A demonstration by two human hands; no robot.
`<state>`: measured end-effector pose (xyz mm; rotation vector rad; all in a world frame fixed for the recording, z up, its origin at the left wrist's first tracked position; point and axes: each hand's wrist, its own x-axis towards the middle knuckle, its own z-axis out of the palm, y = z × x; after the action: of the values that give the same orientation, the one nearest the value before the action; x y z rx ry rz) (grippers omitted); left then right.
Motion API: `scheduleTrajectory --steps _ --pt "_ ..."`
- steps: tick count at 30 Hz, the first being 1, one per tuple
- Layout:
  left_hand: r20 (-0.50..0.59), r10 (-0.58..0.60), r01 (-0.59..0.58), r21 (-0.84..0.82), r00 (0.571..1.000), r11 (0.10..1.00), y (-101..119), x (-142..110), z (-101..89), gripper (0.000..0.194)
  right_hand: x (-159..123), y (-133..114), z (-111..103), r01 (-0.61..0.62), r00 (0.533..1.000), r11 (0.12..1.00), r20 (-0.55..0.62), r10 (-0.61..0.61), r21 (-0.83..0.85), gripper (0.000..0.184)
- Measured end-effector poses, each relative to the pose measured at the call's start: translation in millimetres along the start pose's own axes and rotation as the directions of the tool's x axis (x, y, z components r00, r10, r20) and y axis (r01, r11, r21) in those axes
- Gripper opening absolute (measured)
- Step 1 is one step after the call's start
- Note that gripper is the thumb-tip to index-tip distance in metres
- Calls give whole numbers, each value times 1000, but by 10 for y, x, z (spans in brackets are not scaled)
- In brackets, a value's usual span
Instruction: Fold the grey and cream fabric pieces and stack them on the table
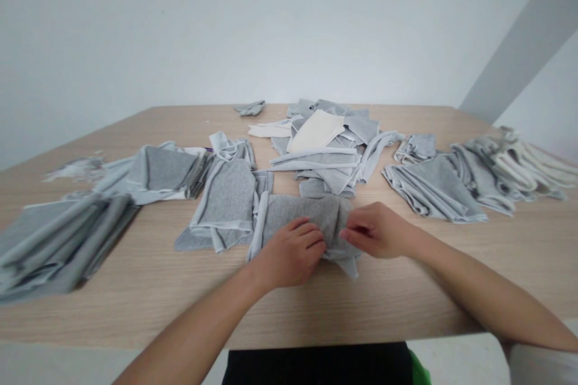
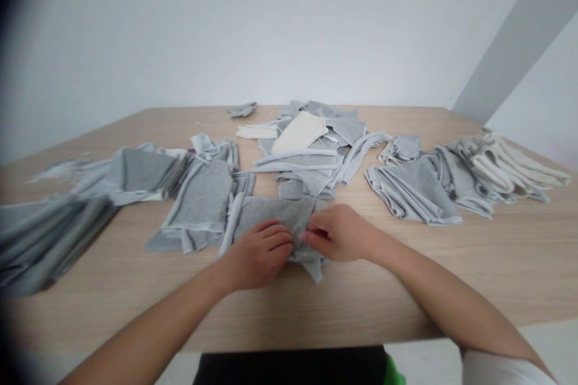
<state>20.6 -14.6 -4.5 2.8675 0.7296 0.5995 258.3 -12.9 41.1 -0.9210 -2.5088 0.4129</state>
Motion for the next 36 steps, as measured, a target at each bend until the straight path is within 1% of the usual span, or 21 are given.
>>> scheduleTrajectory --steps 2,4,5,7,10,12,17,18,19,22,23,26,28,29,30,32,34,36 --pt "-24 -35 35 -14 999 999 -12 -4 18 20 -54 -57 9 153 983 988 103 -150 -24 32" --pt "-60 -92 91 -26 994 996 -22 -12 21 19 -86 -108 29 267 952 958 186 -244 -106 30" --pt "-79 -125 123 -32 989 992 -29 -17 21 20 -91 -129 40 305 937 938 228 -266 -162 30" --pt "-117 -191 187 -47 975 981 -46 -24 21 22 -84 -156 60 344 915 900 311 -257 -267 30" --pt "-154 -277 269 -72 948 960 -76 -27 26 21 -50 -152 82 329 908 865 379 -180 -378 30" --pt "-169 -323 313 -84 931 946 -91 -23 35 17 -31 -138 88 309 905 857 404 -131 -413 33" --pt "-224 -409 399 -89 885 913 -105 -8 61 14 -37 -175 83 296 893 867 439 -102 -402 52" --pt "-237 -421 413 -88 875 907 -106 -5 64 14 -43 -191 88 294 894 866 436 -100 -404 53" --pt "-251 -431 423 -87 867 902 -108 -3 65 14 -49 -205 99 291 899 863 428 -99 -414 49" --pt "-285 -436 431 -83 854 898 -112 -1 66 15 -55 -214 142 299 911 839 399 -108 -456 20" --pt "-295 -432 428 -81 852 900 -113 -1 67 15 -53 -205 152 302 914 832 388 -114 -466 14" --pt "-329 -404 406 -67 854 912 -110 -12 70 15 -37 -170 142 303 923 841 358 -142 -447 14" --pt "-363 -377 386 -51 852 921 -100 -27 77 18 -27 -160 102 267 937 892 314 -152 -365 12" --pt "-385 -361 374 -41 850 926 -94 -36 82 22 -22 -161 77 228 949 927 282 -142 -299 11" --pt "-406 -341 360 -31 848 933 -86 -45 88 26 -19 -165 53 170 963 960 246 -113 -222 10" --pt "-437 -280 308 -7 854 951 -71 -59 104 32 -10 -172 18 12 984 999 177 -3 -49 10" --pt "-441 -196 228 21 876 973 -56 -64 118 30 4 -165 8 -142 983 982 138 125 121 10" --pt "-424 -108 144 53 899 988 -41 -58 124 24 24 -142 23 -243 969 938 101 224 248 11"
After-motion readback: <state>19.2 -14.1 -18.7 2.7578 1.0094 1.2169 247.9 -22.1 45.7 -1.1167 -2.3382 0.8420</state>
